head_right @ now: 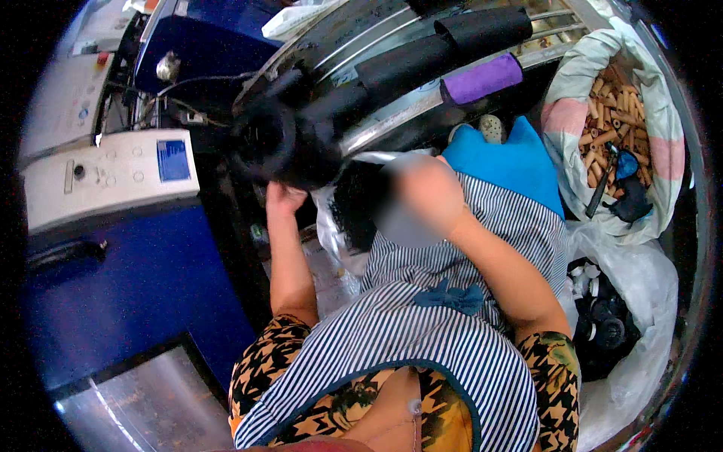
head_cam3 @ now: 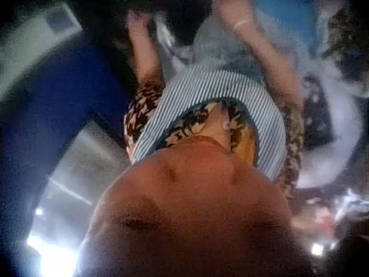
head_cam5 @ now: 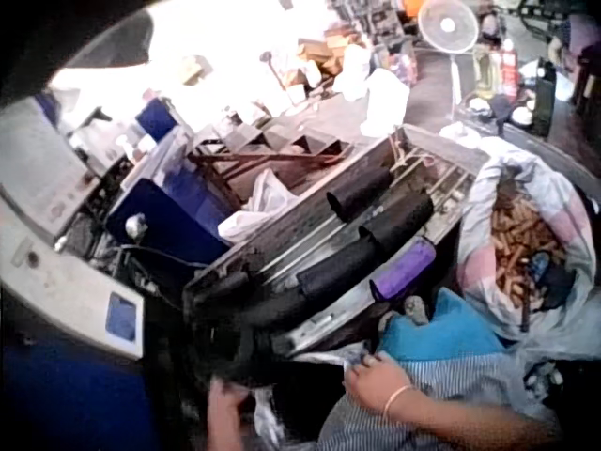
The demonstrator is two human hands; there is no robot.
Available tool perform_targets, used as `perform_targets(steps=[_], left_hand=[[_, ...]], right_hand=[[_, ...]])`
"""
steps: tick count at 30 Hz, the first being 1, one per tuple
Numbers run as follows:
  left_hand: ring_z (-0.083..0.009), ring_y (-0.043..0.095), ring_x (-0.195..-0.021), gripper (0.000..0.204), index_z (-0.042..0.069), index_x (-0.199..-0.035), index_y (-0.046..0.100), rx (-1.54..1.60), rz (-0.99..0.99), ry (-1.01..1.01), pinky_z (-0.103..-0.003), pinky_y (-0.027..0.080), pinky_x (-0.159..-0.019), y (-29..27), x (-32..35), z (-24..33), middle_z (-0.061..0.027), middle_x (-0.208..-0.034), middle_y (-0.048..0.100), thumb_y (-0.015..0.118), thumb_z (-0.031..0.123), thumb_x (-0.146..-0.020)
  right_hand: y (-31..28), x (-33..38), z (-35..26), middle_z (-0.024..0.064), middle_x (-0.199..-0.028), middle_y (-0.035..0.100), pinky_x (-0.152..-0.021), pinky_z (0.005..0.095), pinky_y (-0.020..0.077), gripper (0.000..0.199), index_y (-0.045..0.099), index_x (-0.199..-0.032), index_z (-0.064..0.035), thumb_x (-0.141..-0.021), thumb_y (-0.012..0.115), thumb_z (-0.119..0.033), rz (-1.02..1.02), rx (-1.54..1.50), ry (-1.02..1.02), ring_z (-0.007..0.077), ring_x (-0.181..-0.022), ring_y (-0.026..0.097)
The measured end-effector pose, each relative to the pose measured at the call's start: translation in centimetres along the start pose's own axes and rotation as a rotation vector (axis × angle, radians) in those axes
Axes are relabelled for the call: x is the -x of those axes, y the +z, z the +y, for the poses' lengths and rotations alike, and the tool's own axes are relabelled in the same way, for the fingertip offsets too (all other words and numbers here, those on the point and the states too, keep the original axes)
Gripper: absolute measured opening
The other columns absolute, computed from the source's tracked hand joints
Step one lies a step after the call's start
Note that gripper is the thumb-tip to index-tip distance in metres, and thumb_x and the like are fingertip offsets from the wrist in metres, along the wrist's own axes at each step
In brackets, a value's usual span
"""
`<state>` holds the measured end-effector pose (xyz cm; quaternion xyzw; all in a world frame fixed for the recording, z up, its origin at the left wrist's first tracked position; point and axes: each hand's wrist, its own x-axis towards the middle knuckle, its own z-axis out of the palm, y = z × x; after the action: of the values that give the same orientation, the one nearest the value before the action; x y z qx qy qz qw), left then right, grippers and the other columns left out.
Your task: The person wipes down a black bottle body, picks up a wooden handle and a screw component, and fits the handle assembly onto the side of the bottle body.
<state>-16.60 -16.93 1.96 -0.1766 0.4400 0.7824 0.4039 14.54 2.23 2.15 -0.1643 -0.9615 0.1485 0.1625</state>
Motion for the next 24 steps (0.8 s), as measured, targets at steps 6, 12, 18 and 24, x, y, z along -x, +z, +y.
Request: perform_targets(steps=[6, 12, 18, 24], left_hand=[[-0.0291, 0.049, -0.127, 0.042, -0.003, -0.136, 0.044, -0.286, -0.483, 0.498, -0.043, 0.035, -0.111, 14.2, -1.8, 4.4, -0.0176, -0.138, 0.05, 0.05, 0.019, -0.101], [-0.0204, 0.06, -0.1, 0.029, -0.004, -0.124, 0.052, -0.772, 0.202, 0.805, -0.033, 0.046, -0.09, 18.9, -13.7, 3.6, -0.0106, -0.114, 0.062, 0.049, 0.012, -0.101], [-0.0202, 0.058, -0.104, 0.033, -0.006, -0.125, 0.053, -0.785, 0.166, 0.693, -0.033, 0.045, -0.095, 18.3, -22.3, 1.7, -0.0128, -0.119, 0.061, 0.051, 0.014, -0.099], [-0.0266, 0.058, -0.106, 0.026, -0.001, -0.115, 0.059, -0.717, -0.03, 0.57, -0.04, 0.045, -0.095, 18.3, -28.3, -1.1, -0.0138, -0.116, 0.062, 0.051, 0.012, -0.094]], right_hand=[[1.3, 1.1, 0.3, 0.0039, -0.078, 0.064, -0.074, 0.0363, 0.0437, 0.014, 0.062, -0.076, -0.0112, -0.083, 0.062, -0.024, 0.052, -0.169, 0.018, 0.022, -0.082, 0.061], [-2.2, 0.9, 0.8, 0.0044, -0.075, 0.061, -0.074, 0.0359, 0.0449, 0.009, 0.06, -0.075, -0.0109, -0.079, 0.062, -0.019, 0.028, -0.178, -0.009, 0.022, -0.079, 0.06], [-0.5, 0.9, 1.2, 0.0054, -0.075, 0.061, -0.078, 0.0366, 0.0464, 0.008, 0.061, -0.078, -0.0089, -0.075, 0.061, -0.016, 0.118, -0.193, 0.028, 0.0225, -0.079, 0.061], [-1.8, -0.4, 0.9, 0.0046, -0.074, 0.06, -0.076, 0.036, 0.0454, 0.009, 0.061, -0.08, -0.0092, -0.075, 0.06, -0.016, -0.077, -0.202, 0.013, 0.0221, -0.079, 0.06]])
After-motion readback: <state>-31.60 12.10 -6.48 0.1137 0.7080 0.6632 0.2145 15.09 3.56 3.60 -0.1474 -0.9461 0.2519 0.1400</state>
